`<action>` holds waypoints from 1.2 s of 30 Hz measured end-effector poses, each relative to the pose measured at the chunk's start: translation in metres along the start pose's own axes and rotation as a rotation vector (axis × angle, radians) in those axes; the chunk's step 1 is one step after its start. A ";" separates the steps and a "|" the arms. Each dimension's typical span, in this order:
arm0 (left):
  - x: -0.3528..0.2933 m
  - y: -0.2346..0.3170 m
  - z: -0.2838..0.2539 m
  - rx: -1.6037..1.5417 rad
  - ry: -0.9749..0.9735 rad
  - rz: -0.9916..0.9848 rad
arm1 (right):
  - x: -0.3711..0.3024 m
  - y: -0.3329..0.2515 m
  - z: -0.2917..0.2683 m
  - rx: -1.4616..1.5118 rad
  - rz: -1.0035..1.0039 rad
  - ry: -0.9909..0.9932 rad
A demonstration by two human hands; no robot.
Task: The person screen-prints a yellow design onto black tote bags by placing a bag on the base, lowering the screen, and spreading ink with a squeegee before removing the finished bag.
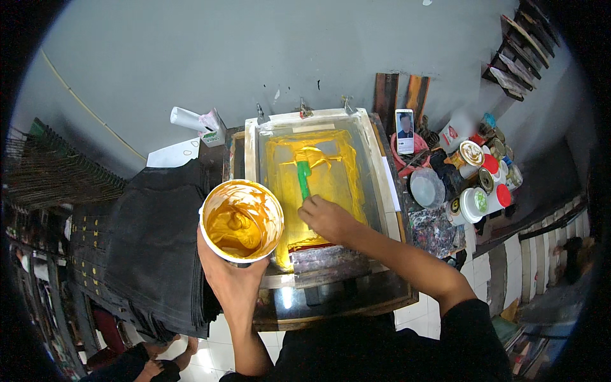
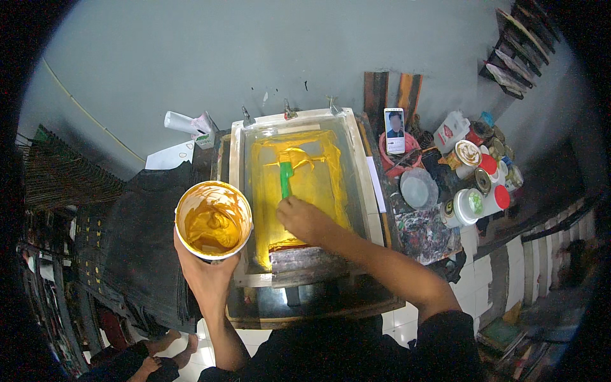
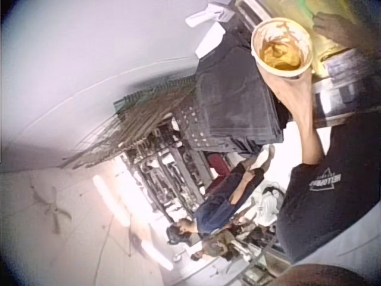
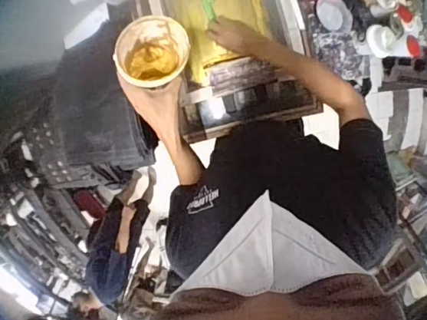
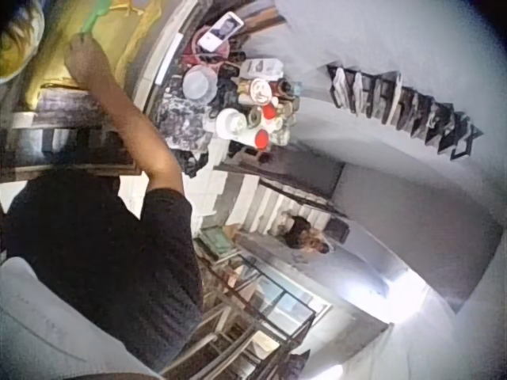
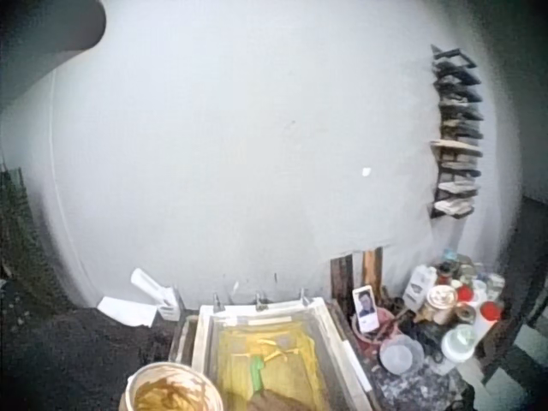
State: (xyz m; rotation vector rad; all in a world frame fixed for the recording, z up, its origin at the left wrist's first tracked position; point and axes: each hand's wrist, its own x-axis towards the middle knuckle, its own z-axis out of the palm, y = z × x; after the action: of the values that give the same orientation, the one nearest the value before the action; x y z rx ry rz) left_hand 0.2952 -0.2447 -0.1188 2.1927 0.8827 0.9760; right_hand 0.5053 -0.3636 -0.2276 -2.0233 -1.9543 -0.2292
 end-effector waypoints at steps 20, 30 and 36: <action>-0.019 0.097 0.096 -0.109 -0.368 0.546 | -0.144 -0.038 -0.227 0.988 0.761 0.691; -0.145 0.199 0.223 -0.765 -0.831 0.214 | -0.354 -0.032 -0.157 0.851 1.173 0.522; -0.268 0.163 0.283 -0.560 -1.212 0.095 | -0.447 -0.032 -0.100 0.957 1.524 0.514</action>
State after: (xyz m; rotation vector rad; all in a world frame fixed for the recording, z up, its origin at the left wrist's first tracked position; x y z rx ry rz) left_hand 0.4354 -0.6125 -0.2727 1.8224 -0.0778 -0.1763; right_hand 0.4601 -0.8177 -0.2784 -1.8272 0.1414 0.4227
